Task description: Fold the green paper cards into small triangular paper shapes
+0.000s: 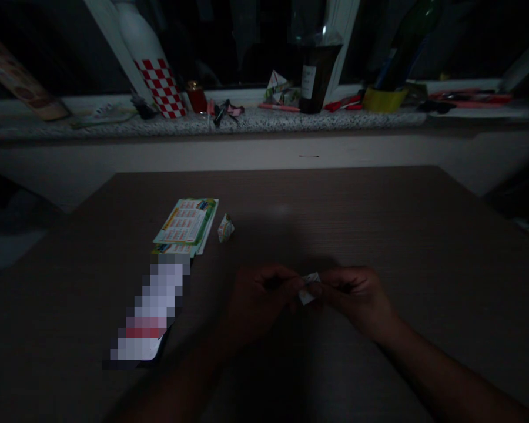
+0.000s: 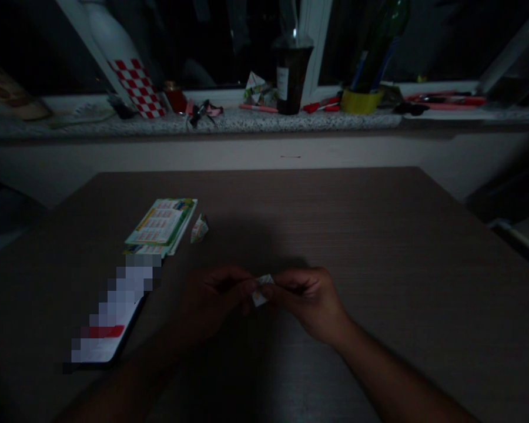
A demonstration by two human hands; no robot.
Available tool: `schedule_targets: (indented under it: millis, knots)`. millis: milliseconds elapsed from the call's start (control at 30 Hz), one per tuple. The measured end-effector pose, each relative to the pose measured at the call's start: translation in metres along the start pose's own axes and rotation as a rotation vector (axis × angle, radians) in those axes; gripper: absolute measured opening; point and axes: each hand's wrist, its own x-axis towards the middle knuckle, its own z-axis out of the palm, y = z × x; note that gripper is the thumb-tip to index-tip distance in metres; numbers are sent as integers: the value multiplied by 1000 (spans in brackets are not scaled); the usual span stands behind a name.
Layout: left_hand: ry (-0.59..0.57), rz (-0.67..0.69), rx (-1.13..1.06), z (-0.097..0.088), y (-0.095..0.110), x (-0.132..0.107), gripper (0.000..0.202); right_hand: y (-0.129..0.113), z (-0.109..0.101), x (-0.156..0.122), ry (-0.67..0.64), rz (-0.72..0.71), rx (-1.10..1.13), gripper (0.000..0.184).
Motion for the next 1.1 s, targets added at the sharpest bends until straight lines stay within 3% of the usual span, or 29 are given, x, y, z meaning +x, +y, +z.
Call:
schedule_targets:
  millis: [133,267,433,600,900,1100]
  knots:
    - [16,17,-52,4,-4,-2,18,-7,1,-2,22,-12,-23,11]
    - [-22,7,11,1,-5,-2,17,-10,-1,-2,-35,4,-40,14]
    - [-121,136,253,-4,1,-1,12,-7,-4,-3,-155,81,-84,20]
    - [-89,239,306,-1,3,-2,17,-6,-3,-4,-162,90,-55,19]
    - [-1,66,114,1,-3,-1,16,0,-1,-2,-144,1,-184,26]
    - [-80,-9,-36,6,-3,-2,20,-2,-4,-5,-207,-171,-444,39]
